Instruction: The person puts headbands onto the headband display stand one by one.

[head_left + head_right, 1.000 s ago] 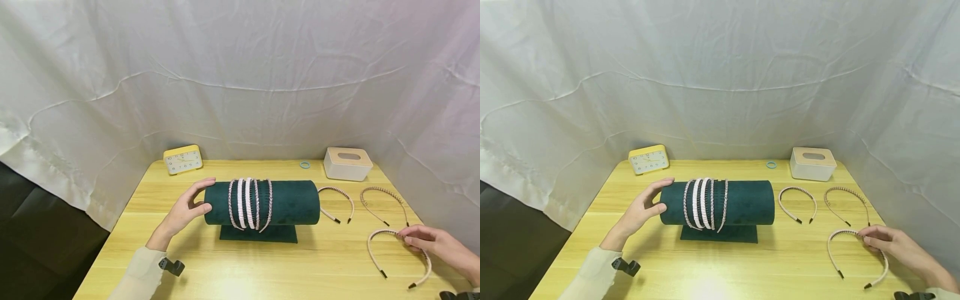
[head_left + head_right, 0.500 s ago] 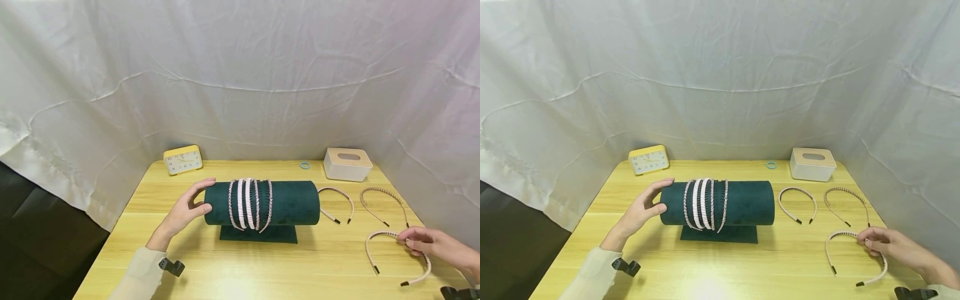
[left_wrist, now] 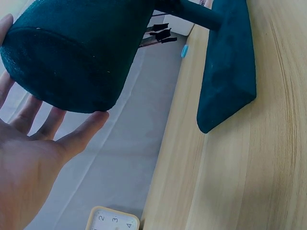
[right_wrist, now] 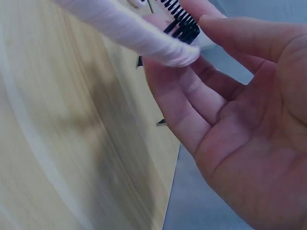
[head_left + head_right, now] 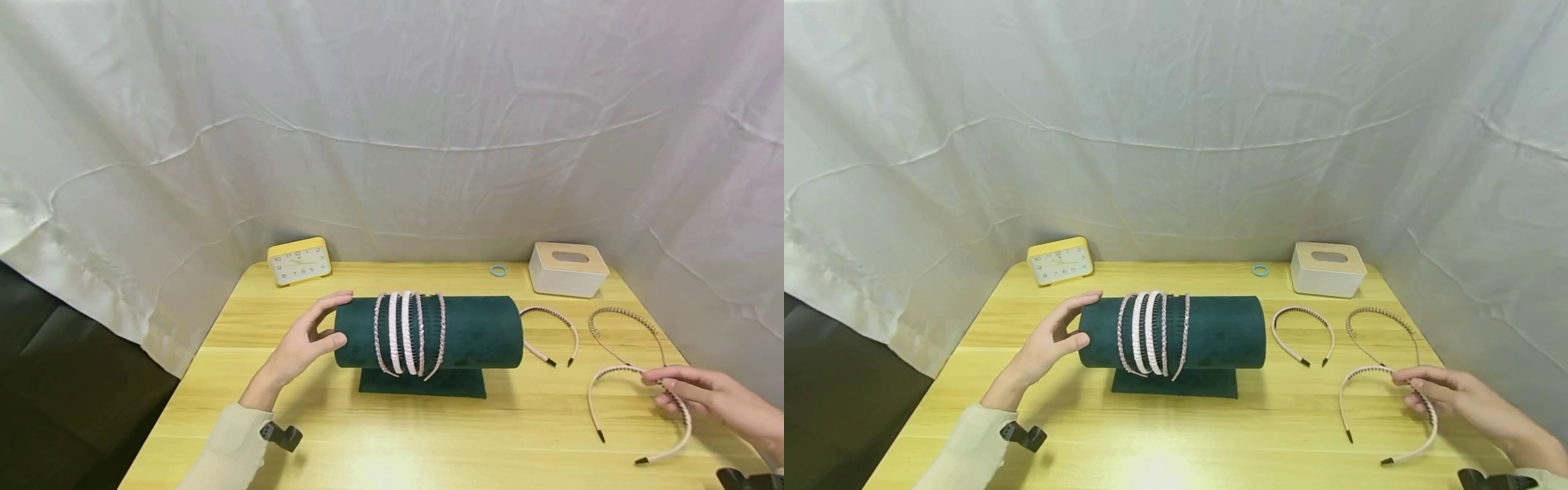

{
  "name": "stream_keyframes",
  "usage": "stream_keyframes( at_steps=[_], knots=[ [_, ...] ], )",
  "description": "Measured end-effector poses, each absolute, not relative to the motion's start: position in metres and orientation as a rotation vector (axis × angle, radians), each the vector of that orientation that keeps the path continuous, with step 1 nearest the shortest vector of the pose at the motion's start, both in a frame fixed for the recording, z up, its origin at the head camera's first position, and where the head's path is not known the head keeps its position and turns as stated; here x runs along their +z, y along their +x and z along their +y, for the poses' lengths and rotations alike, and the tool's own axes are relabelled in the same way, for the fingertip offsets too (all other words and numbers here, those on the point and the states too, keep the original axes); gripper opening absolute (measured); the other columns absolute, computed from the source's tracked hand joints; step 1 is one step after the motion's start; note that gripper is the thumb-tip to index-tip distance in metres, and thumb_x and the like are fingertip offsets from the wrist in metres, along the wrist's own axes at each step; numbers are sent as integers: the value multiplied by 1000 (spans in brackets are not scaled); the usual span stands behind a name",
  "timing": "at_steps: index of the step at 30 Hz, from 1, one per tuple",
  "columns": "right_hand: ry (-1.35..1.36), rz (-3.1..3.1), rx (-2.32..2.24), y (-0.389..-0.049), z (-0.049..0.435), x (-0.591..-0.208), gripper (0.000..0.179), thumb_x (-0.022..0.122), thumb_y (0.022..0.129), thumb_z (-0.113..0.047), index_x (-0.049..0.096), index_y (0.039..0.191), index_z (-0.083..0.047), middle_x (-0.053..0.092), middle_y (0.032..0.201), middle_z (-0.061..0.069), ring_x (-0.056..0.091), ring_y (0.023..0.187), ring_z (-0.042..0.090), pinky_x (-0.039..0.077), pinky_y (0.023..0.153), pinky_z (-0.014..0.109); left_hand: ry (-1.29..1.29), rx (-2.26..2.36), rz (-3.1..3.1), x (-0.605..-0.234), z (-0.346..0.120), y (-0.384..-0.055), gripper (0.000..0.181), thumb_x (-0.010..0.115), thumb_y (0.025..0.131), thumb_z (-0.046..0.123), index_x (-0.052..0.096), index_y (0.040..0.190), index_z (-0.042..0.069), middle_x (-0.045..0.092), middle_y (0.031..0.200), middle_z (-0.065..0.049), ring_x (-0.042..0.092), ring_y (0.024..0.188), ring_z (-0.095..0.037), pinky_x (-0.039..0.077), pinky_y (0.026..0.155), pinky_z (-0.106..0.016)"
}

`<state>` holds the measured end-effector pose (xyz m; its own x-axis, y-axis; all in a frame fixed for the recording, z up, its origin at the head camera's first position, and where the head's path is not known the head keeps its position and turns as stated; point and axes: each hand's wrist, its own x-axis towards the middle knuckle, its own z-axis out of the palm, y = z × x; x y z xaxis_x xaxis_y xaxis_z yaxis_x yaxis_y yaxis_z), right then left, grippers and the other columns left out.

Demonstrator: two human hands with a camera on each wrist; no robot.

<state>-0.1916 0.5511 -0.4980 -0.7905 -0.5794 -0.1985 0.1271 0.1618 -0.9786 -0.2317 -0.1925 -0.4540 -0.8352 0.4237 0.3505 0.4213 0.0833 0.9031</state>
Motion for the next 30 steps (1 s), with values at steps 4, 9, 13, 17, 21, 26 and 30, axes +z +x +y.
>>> stream_keyframes(
  at_steps=[4,9,13,17,21,26,30],
  knots=[
    [-413,2152,-1557,-189,546,-494,44,33,119,-3,65,149,-5,71,137,-21,74,109,10,63,89,25,901,1925,2311,-454,-193,-232,64,71,103,8,47,162,9,38,175,-10,40,154,-9,53,114,-28],
    [-346,2328,-1492,-185,537,-490,39,39,118,-5,56,151,8,70,138,-24,71,109,9,60,90,23,894,1924,2314,-454,-193,-232,64,71,103,8,47,163,8,38,174,-10,40,154,-8,52,114,-27],
    [-401,2250,-1603,-183,534,-490,41,38,116,2,53,154,5,71,142,-17,72,112,10,62,93,26,892,1924,2310,-453,-192,-231,65,71,103,8,46,163,7,38,175,-10,40,154,-8,52,114,-27],
    [-465,2138,-1705,-183,533,-490,49,36,115,7,54,157,-5,69,144,-14,72,114,11,62,95,27,898,1926,2307,-454,-192,-232,64,71,103,7,46,163,7,38,175,-10,40,154,-8,53,114,-27],
    [-473,2148,-1712,-182,527,-486,51,36,114,8,53,159,-8,67,141,-17,71,113,10,61,95,25,902,1933,2303,-453,-192,-232,64,71,103,6,48,162,10,38,174,-10,40,154,-9,53,113,-28],
    [-503,2077,-1758,-183,518,-480,46,35,114,8,57,152,-6,66,136,-13,70,114,7,61,97,26,902,1938,2298,-453,-192,-232,63,71,103,6,48,162,11,38,174,-11,41,153,-9,53,114,-28],
    [-545,1995,-1758,-184,511,-477,39,35,113,10,57,144,0,65,135,-9,70,115,8,61,99,27,906,1939,2295,-454,-192,-232,63,71,103,6,48,162,10,38,174,-11,41,153,-9,53,113,-29]
  ],
)
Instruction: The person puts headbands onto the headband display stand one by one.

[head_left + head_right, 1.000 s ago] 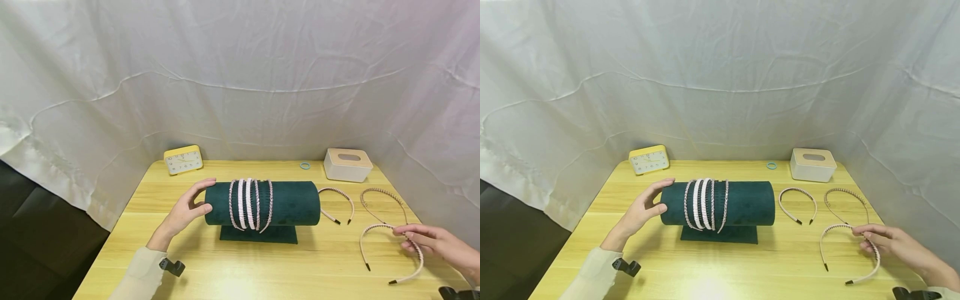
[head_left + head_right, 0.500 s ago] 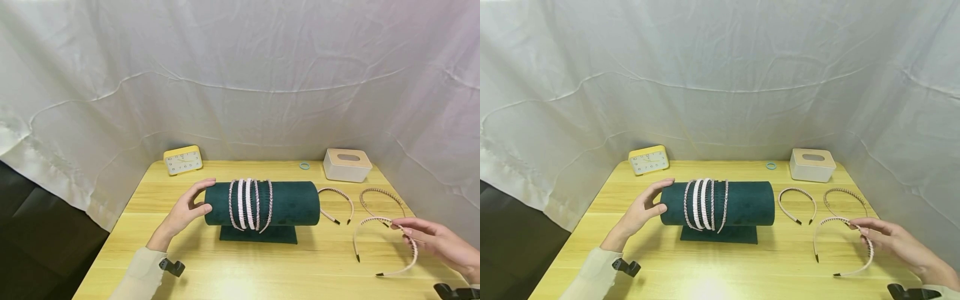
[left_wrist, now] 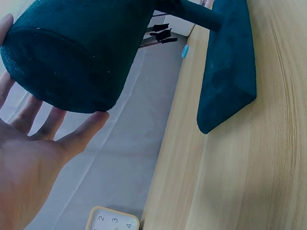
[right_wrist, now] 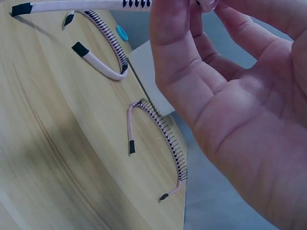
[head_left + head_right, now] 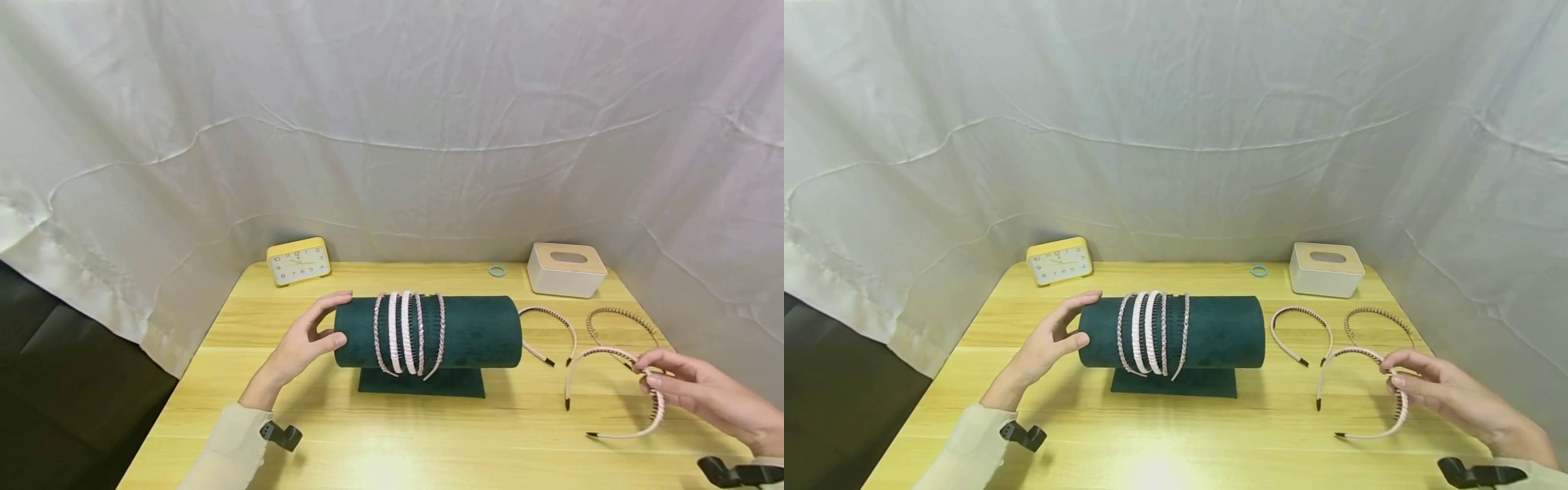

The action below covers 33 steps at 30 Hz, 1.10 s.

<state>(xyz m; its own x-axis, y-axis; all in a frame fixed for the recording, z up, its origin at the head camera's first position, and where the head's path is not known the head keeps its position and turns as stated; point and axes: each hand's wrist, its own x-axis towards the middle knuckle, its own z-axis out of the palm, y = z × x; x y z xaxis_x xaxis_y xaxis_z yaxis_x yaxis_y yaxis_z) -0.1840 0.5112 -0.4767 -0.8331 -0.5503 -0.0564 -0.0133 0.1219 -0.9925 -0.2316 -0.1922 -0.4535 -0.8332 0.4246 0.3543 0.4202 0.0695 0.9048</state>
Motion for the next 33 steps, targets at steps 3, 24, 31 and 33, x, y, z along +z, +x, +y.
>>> stream_keyframes(
  at_steps=[3,24,31,33],
  knots=[
    [-556,2012,-1731,-185,507,-475,39,36,112,10,57,144,0,64,137,-10,70,116,9,61,100,26,910,1940,2292,-454,-192,-232,63,71,103,6,48,162,9,38,174,-11,41,153,-9,53,113,-29],
    [-617,2104,-1924,-187,476,-460,48,39,109,17,62,145,-5,66,136,-8,67,117,4,61,96,22,916,1947,2279,-454,-192,-233,65,71,103,6,45,162,4,36,174,-18,42,152,-9,53,113,-27],
    [-584,2169,-2003,-188,456,-452,46,42,110,15,63,146,-5,66,139,-11,66,116,0,59,96,19,918,1945,2280,-454,-192,-233,64,71,103,6,45,162,5,36,174,-18,42,152,-9,53,113,-28],
    [-559,2191,-2019,-188,450,-450,45,43,109,15,64,145,-3,68,140,-10,67,117,0,59,96,18,917,1944,2279,-454,-192,-233,64,71,103,6,46,162,7,36,174,-18,42,152,-9,54,113,-28]
  ],
)
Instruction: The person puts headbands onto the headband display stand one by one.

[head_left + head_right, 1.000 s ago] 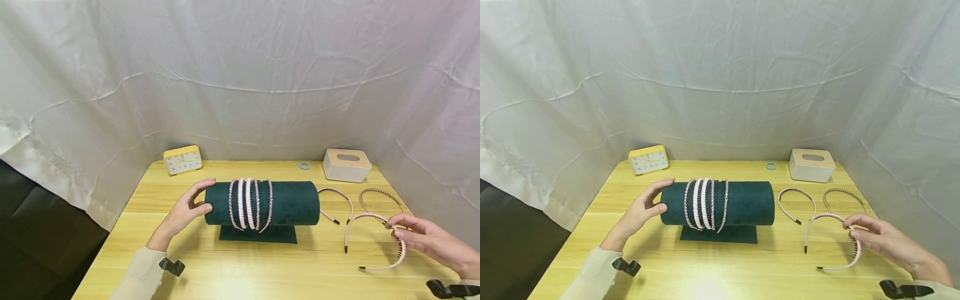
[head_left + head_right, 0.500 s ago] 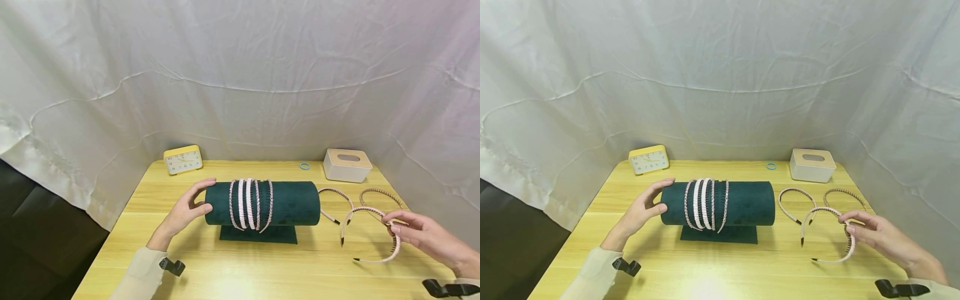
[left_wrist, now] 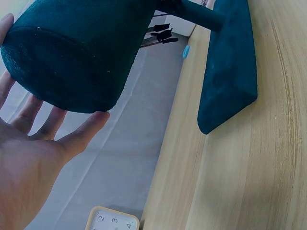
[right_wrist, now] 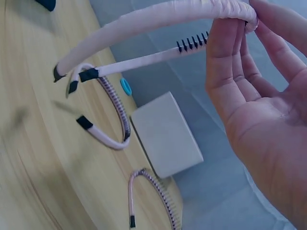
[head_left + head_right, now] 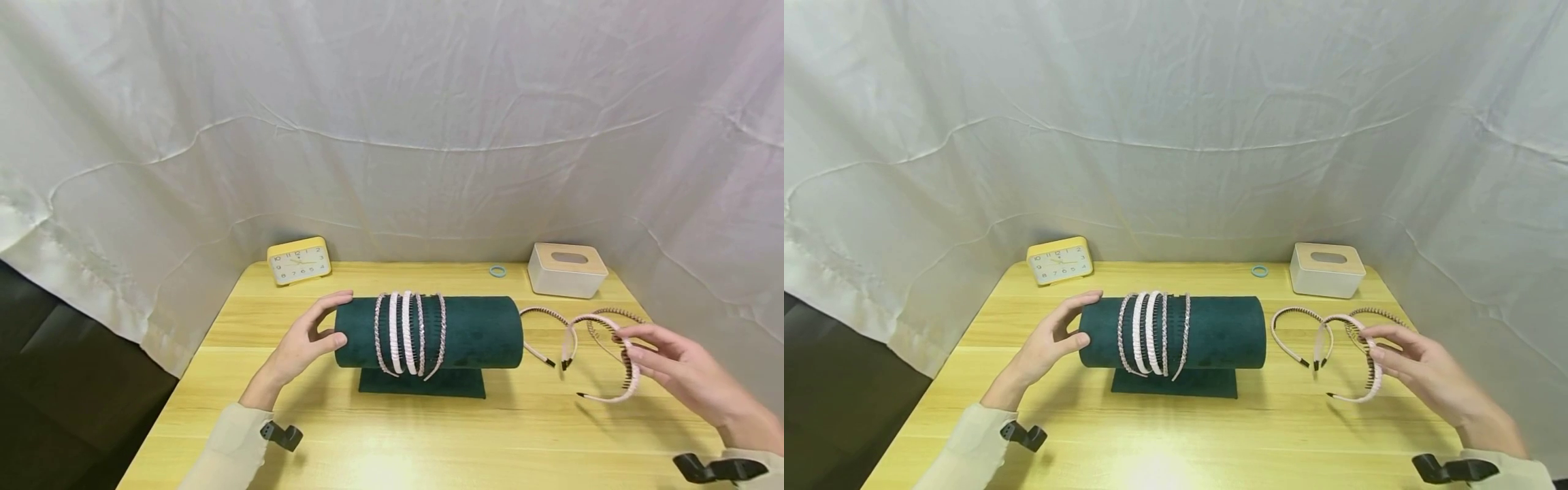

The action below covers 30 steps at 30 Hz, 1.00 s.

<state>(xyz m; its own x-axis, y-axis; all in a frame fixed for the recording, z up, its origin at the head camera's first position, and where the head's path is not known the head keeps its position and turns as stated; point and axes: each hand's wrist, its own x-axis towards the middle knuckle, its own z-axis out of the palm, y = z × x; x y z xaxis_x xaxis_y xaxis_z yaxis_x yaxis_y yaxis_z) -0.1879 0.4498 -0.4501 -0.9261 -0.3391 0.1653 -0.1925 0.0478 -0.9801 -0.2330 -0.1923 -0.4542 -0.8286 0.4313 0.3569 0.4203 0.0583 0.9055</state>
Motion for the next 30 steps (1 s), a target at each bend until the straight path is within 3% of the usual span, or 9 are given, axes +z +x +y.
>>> stream_keyframes(
  at_steps=[5,14,21,25,30],
  knots=[
    [-528,2227,-2016,-190,434,-446,44,44,110,14,62,147,0,68,142,-11,66,121,0,59,95,18,909,1938,2287,-453,-192,-232,64,71,103,6,47,162,10,38,174,-13,42,152,-9,54,113,-28],
    [-563,2226,-2037,-193,404,-435,46,47,110,11,65,148,-8,64,146,-15,64,125,-3,58,97,17,907,1940,2288,-454,-192,-232,64,71,103,6,48,162,11,39,174,-10,42,152,-10,54,113,-28],
    [-653,2192,-2087,-197,379,-424,43,48,107,16,65,142,-1,71,135,-5,74,112,6,63,94,24,911,1937,2291,-454,-193,-232,65,71,103,6,45,163,5,38,174,-11,42,152,-9,53,113,-27],
    [-716,2155,-2111,-201,368,-422,43,47,106,20,65,140,2,72,131,0,75,109,7,64,92,25,913,1938,2291,-454,-192,-232,64,71,103,6,47,163,9,38,174,-11,42,152,-9,53,113,-28],
    [-769,2127,-2118,-205,354,-420,45,48,105,20,63,143,3,71,134,2,76,108,8,64,90,27,908,1938,2292,-454,-192,-232,65,71,103,6,47,163,9,38,174,-11,42,152,-9,53,113,-28]
  ],
)
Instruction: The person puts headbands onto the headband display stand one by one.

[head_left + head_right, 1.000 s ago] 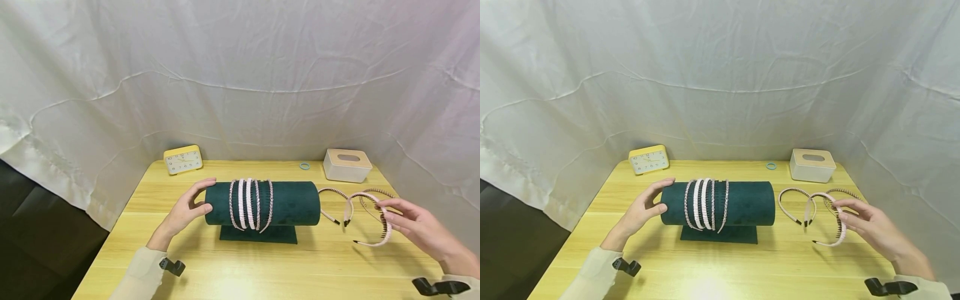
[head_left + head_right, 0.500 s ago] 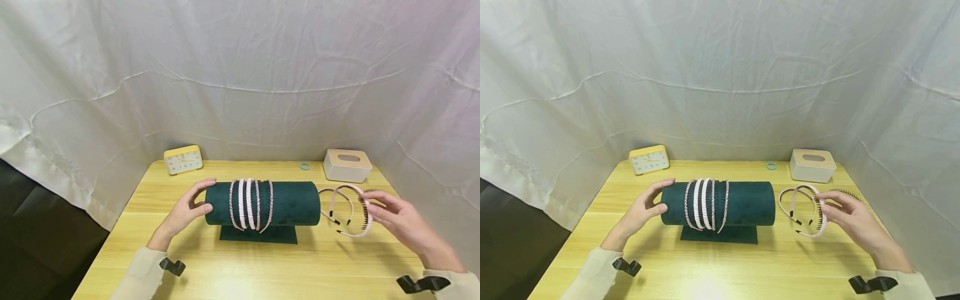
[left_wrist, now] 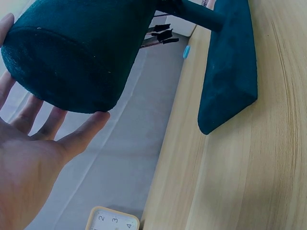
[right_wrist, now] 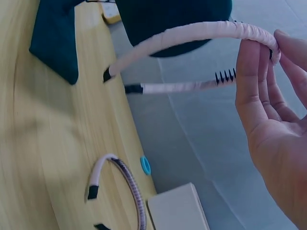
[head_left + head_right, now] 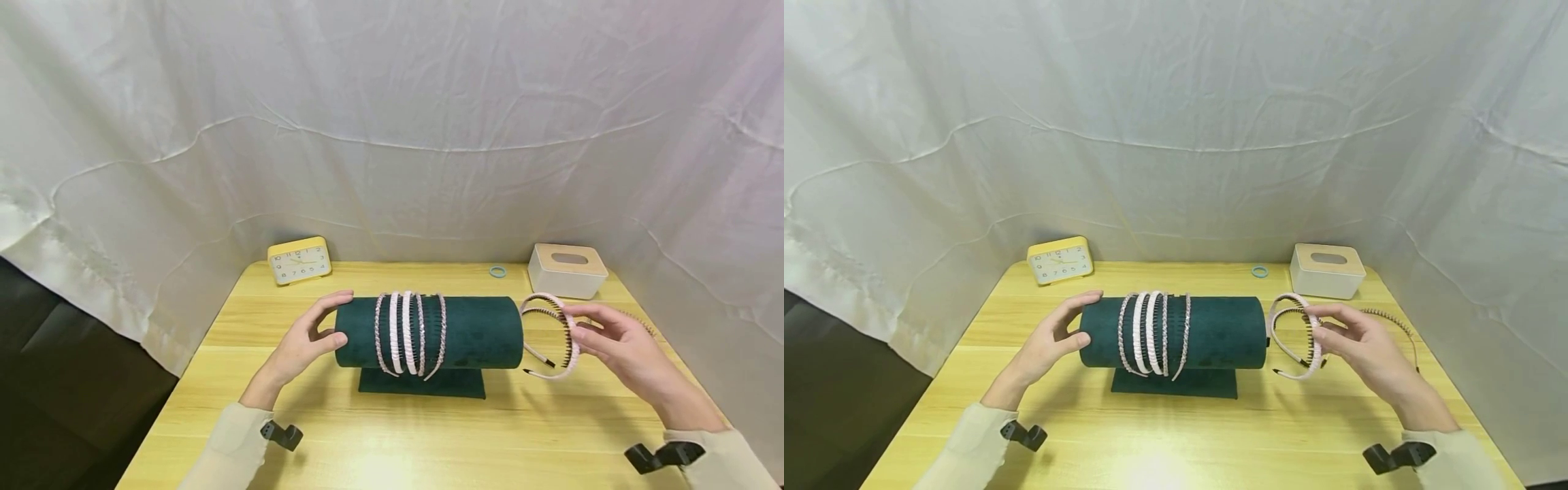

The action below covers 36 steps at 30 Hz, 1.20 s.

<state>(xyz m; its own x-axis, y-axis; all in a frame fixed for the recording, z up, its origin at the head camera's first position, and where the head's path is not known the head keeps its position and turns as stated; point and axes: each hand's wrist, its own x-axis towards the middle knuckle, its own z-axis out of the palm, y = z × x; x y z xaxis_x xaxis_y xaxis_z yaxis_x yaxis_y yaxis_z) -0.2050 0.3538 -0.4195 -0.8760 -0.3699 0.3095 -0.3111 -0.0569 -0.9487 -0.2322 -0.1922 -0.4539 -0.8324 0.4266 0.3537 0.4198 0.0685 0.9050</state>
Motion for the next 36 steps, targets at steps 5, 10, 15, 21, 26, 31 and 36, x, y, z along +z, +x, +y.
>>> stream_keyframes(
  at_steps=[5,10,15,21,26,31,36],
  knots=[
    [-767,2131,-2112,-207,340,-420,46,51,105,19,65,143,-1,71,139,0,76,107,8,65,88,27,908,1931,2299,-455,-193,-233,64,70,104,7,46,163,7,38,174,-11,41,152,-9,53,114,-30],
    [-757,2138,-2089,-209,328,-420,43,52,105,17,66,141,-3,70,141,-4,76,104,7,65,86,27,901,1928,2305,-455,-193,-234,64,71,104,7,46,163,8,37,175,-10,40,154,-9,53,115,-31],
    [-747,2144,-2058,-210,318,-416,40,54,106,13,65,142,0,70,137,-3,76,98,9,65,82,29,903,1930,2304,-456,-193,-234,65,70,104,7,45,163,4,37,174,-11,40,153,-9,53,114,-28],
    [-707,2172,-2015,-212,308,-412,38,56,107,10,65,142,-3,72,129,0,79,95,14,67,82,33,908,1931,2302,-456,-193,-234,65,70,104,7,44,163,3,37,175,-12,40,153,-9,53,114,-28],
    [-704,2225,-1973,-214,303,-412,38,59,107,8,65,142,-4,75,125,-2,79,91,14,67,82,33,910,1930,2298,-455,-192,-233,65,70,104,6,44,163,4,38,174,-12,41,152,-9,53,113,-28],
    [-725,2243,-1987,-215,299,-412,37,59,106,9,65,141,-1,73,127,-3,78,92,11,66,81,30,904,1930,2297,-455,-193,-233,64,70,104,7,46,163,8,37,175,-11,42,152,-9,53,113,-27],
    [-737,2228,-2003,-215,295,-411,37,58,106,9,65,141,-1,73,130,-5,77,94,10,65,82,30,901,1926,2305,-456,-193,-233,64,70,104,9,46,163,10,37,175,-10,41,152,-10,53,114,-28]
  ],
)
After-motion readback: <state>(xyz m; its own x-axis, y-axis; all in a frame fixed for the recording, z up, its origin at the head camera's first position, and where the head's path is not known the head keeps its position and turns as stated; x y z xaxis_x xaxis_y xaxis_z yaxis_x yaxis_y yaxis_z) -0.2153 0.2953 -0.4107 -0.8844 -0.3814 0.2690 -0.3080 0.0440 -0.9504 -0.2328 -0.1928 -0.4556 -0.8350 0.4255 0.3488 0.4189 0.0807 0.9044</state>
